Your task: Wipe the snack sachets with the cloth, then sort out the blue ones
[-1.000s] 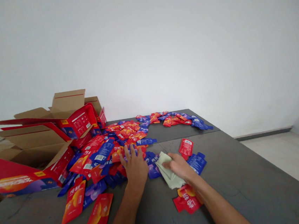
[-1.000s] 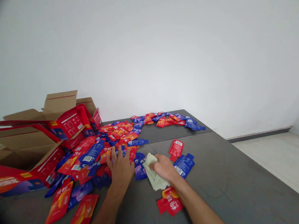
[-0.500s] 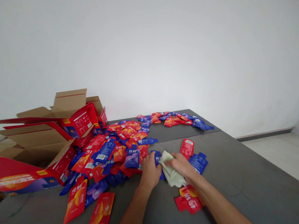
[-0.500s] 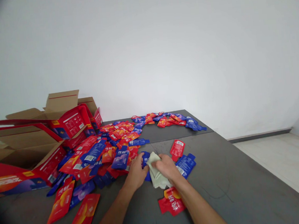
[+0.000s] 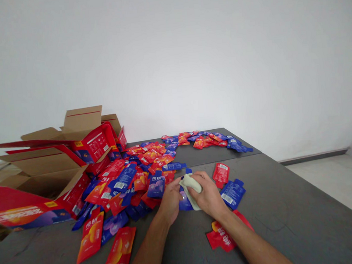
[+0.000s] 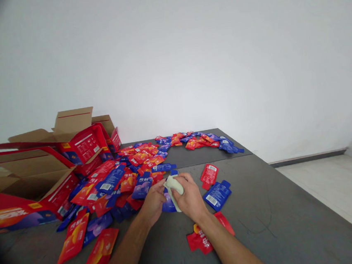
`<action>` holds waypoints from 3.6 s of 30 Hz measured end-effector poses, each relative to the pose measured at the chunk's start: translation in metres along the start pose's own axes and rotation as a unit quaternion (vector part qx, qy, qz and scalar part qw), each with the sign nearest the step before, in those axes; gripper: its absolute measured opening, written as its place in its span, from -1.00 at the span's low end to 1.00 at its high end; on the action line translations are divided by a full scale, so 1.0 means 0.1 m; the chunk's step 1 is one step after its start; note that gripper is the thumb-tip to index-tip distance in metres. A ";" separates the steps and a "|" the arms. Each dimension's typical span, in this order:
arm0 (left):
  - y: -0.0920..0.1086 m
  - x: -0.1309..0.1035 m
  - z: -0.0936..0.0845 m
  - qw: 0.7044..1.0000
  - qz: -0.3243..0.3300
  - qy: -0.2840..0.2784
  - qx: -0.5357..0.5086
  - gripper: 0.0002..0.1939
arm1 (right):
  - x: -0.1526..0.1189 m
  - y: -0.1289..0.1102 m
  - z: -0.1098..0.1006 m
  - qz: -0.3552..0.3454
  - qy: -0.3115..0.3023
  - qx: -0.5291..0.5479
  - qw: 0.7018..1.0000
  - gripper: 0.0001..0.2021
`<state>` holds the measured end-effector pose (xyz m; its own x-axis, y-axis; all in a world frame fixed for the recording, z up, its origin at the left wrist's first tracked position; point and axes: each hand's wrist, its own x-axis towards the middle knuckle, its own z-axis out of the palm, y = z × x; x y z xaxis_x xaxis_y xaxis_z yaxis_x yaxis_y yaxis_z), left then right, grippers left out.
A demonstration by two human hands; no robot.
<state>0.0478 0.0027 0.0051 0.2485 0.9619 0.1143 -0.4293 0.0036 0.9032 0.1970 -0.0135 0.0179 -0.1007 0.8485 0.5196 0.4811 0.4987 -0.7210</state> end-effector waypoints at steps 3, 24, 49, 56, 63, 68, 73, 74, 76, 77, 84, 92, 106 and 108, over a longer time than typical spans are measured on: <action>0.01 -0.01 0.03 1.000 -0.011 -0.015 -0.001 -0.29 | 0.02 0.03 -0.03 -0.005 0.045 -0.010 0.999 -0.69; 0.04 0.08 -0.05 0.969 0.051 0.229 -0.077 -0.48 | 0.00 -0.09 -0.10 0.102 -0.006 0.069 0.992 -0.71; 0.12 -0.01 0.19 0.977 -0.077 0.107 -0.165 -0.76 | -0.04 -0.14 -0.02 0.011 -0.026 -0.008 1.000 -0.69; 0.11 0.02 -0.03 0.964 0.053 0.159 0.205 -0.61 | -0.04 -0.23 -0.05 0.021 -0.096 -0.025 0.995 -0.72; 0.14 0.01 -0.14 0.754 0.161 0.141 0.621 -0.44 | -0.03 0.08 0.03 0.089 -0.073 -0.157 0.981 -0.80; 0.27 -0.02 -0.28 0.604 0.108 0.265 0.744 -0.49 | -0.02 0.18 0.03 0.126 -0.063 -0.184 0.973 -0.74; 0.33 -0.07 -0.40 0.519 0.054 0.324 0.789 -0.55 | -0.02 0.20 0.01 0.142 -0.071 -0.191 0.969 -0.76; 0.33 -0.07 -0.39 0.517 0.062 0.316 0.794 -0.56 | -0.02 0.21 0.02 0.147 -0.072 -0.196 0.967 -0.75; 0.30 -0.06 -0.32 0.530 0.086 0.288 0.793 -0.58 | -0.01 0.22 0.02 0.151 -0.071 -0.204 0.965 -0.75; 0.27 -0.04 -0.27 0.547 0.097 0.262 0.789 -0.60 | -0.01 0.22 0.02 0.152 -0.069 -0.207 0.964 -0.75; -0.11 -0.07 0.09 0.663 0.023 0.045 0.747 -0.59 | 0.00 0.25 0.00 0.175 -0.056 -0.208 0.961 -0.74; -0.11 -0.01 -0.02 0.769 -0.023 0.102 0.631 -0.43 | 0.04 0.19 -0.04 0.182 -0.029 -0.148 0.972 -0.74; 0.02 -0.03 -0.02 0.999 -0.039 0.010 -0.016 -0.19 | -0.02 -0.08 0.01 0.031 -0.042 -0.090 0.995 -0.69; 0.02 -0.05 0.01 0.998 -0.046 -0.030 -0.009 -0.16 | 0.02 0.02 -0.02 0.058 0.023 -0.103 0.993 -0.66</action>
<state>0.0469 -0.0028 0.0067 0.3383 0.9393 0.0568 -0.4179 0.0959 0.9034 0.1998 -0.0117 0.0184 0.0035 0.8869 0.4619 0.6553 0.3469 -0.6710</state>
